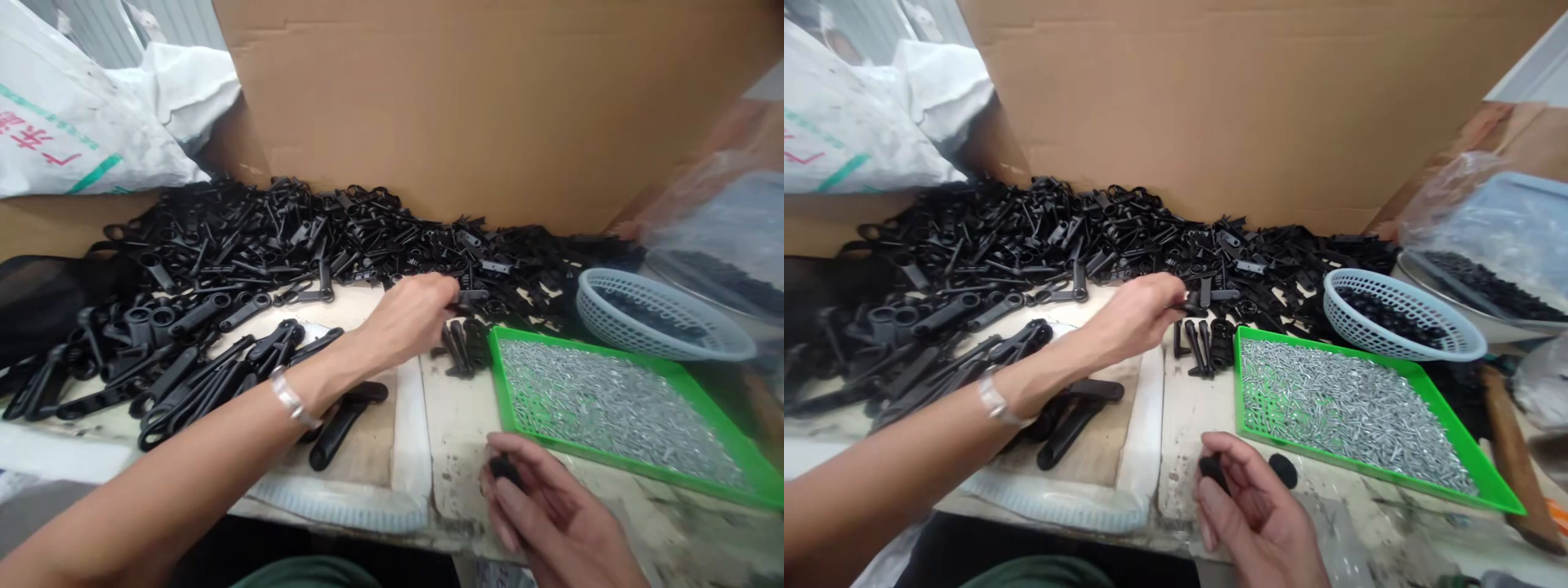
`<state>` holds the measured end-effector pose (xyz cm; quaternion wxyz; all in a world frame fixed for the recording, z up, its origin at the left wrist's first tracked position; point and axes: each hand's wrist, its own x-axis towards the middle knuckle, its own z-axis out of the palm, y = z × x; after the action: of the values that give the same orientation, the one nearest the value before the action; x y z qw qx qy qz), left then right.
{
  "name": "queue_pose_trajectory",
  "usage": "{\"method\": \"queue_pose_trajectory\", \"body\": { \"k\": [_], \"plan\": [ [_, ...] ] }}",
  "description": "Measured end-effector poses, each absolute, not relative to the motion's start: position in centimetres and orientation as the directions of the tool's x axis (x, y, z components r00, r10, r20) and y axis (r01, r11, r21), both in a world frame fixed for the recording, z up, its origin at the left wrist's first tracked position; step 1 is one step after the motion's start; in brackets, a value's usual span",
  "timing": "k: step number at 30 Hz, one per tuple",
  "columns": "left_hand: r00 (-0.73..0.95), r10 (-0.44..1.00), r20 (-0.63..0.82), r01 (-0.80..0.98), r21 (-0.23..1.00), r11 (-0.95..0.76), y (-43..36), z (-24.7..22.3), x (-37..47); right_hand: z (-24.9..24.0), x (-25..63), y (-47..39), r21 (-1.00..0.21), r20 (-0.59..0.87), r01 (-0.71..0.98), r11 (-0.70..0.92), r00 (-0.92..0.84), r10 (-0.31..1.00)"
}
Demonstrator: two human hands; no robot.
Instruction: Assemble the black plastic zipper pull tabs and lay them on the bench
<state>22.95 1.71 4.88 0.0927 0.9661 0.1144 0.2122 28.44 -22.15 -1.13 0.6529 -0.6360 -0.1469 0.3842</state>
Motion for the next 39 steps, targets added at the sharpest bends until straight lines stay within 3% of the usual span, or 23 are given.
{"method": "queue_pose_trajectory", "body": {
  "k": [1, 2, 3, 4, 5, 7, 10, 14, 20, 25, 31, 39],
  "plan": [
    [0.851, 0.342, 0.398, 0.222, 0.318, -0.922, 1.0, 5.2, 21.4, -1.3, 28.2, -21.8, -0.962, -0.250, -0.255, -0.094, 0.696, 0.673],
    [0.801, 0.490, 0.344, 0.228, 0.582, -0.781, 0.0, 5.3, 19.9, -1.5, 28.1, -21.5, -0.979, -0.195, -0.180, -0.092, 0.721, 0.665],
    [0.777, 0.590, 0.219, 0.197, 0.805, -0.560, -1.1, 5.2, 18.5, -1.7, 28.1, -21.3, -0.991, -0.130, -0.090, -0.095, 0.739, 0.661],
    [0.792, 0.610, 0.029, 0.174, 0.947, -0.271, -2.3, 5.0, 17.3, -1.8, 28.2, -21.1, -0.996, -0.057, 0.006, -0.094, 0.751, 0.658],
    [0.794, 0.598, -0.111, 0.145, 0.989, -0.008, -3.4, 4.5, 16.3, -2.0, 28.3, -20.8, -0.991, 0.015, 0.099, -0.092, 0.753, 0.657],
    [0.743, 0.596, -0.305, 0.127, 0.938, 0.321, -5.3, 3.5, 15.1, -2.2, 28.5, -20.3, -0.970, 0.124, 0.232, -0.080, 0.745, 0.655],
    [0.681, 0.587, -0.438, 0.110, 0.854, 0.509, -6.6, 2.0, 14.4, -2.1, 28.3, -19.2, -0.955, 0.152, 0.280, -0.097, 0.744, 0.650],
    [0.703, 0.572, -0.423, 0.061, 0.836, 0.545, -6.8, 0.9, 13.8, -0.8, 27.4, -17.6, -0.950, 0.140, 0.286, -0.122, 0.743, 0.655],
    [0.780, 0.576, -0.246, -0.069, 0.880, 0.469, -6.4, 0.8, 12.6, 0.9, 25.9, -15.0, -0.925, 0.116, 0.355, -0.133, 0.601, 0.791],
    [0.798, 0.586, -0.141, -0.163, 0.886, 0.435, -6.0, 0.6, 11.7, 0.9, 25.1, -13.6, -0.922, 0.123, 0.366, -0.126, 0.586, 0.801],
    [0.763, 0.611, -0.210, -0.123, 0.881, 0.456, -5.8, -0.3, 11.1, 1.2, 24.2, -13.0, -0.849, 0.159, 0.494, -0.187, 0.576, 0.802],
    [0.825, 0.551, -0.129, -0.061, 0.948, 0.313, -5.5, 0.0, 10.4, 1.6, 24.7, -12.8, -0.769, 0.109, 0.594, -0.233, 0.482, 0.869]
  ]
}}
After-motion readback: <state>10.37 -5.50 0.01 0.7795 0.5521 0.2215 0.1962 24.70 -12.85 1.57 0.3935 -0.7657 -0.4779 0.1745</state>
